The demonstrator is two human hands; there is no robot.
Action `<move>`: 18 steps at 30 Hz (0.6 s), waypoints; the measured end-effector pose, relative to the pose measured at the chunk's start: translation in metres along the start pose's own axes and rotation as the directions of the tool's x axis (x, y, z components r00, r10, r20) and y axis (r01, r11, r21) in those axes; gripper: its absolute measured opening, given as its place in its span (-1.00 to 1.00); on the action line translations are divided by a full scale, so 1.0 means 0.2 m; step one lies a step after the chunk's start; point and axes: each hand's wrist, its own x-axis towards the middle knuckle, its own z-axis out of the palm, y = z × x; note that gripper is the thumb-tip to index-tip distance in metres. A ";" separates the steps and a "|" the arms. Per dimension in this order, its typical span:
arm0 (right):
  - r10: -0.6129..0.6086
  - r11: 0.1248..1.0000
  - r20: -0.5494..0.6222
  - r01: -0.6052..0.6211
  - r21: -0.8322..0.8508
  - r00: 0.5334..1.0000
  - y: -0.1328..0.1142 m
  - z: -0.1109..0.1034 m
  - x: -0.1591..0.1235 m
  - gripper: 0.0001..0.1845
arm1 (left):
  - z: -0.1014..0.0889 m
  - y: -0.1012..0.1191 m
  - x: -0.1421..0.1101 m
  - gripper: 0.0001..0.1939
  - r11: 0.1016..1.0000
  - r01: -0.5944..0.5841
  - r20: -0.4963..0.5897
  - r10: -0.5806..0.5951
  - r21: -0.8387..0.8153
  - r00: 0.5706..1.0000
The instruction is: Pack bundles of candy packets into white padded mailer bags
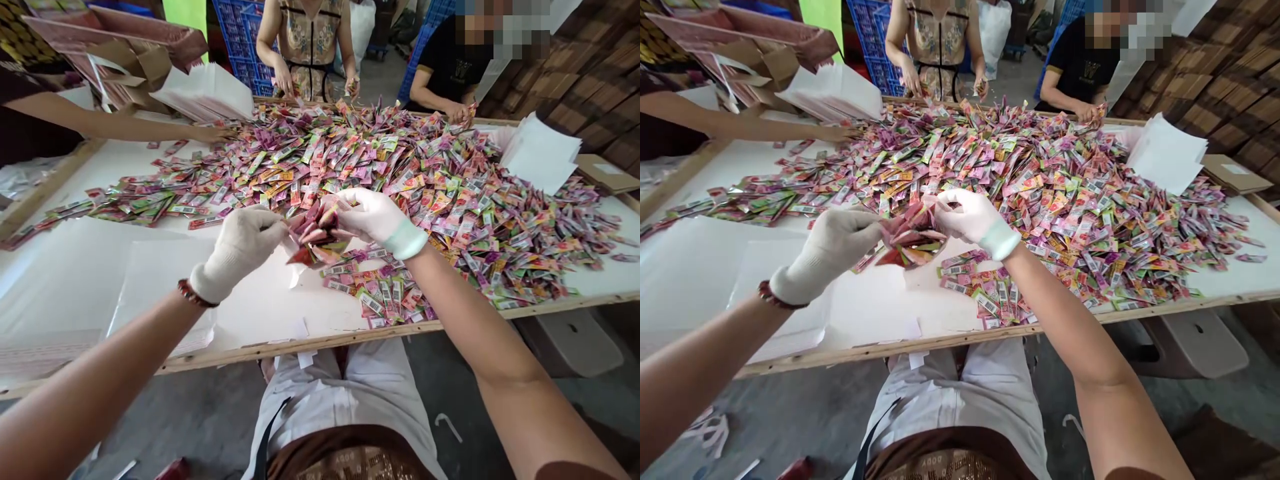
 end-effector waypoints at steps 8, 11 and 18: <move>0.053 0.998 0.005 -0.053 0.036 0.999 0.03 0.01 0.03 -0.61 | -0.06 -0.04 0.12 -0.68 0.990 0.001 0.125 -0.019 0.144 0.992; 0.020 0.997 0.034 -0.023 0.080 0.999 0.01 0.03 0.01 -0.61 | -0.08 -0.04 0.15 -0.60 0.984 -0.071 0.146 0.047 0.162 0.988; 0.086 0.983 0.055 -0.093 0.160 0.995 0.02 0.03 -0.02 -0.65 | -0.12 -0.01 0.19 -0.75 0.970 -0.066 0.241 0.008 0.233 0.970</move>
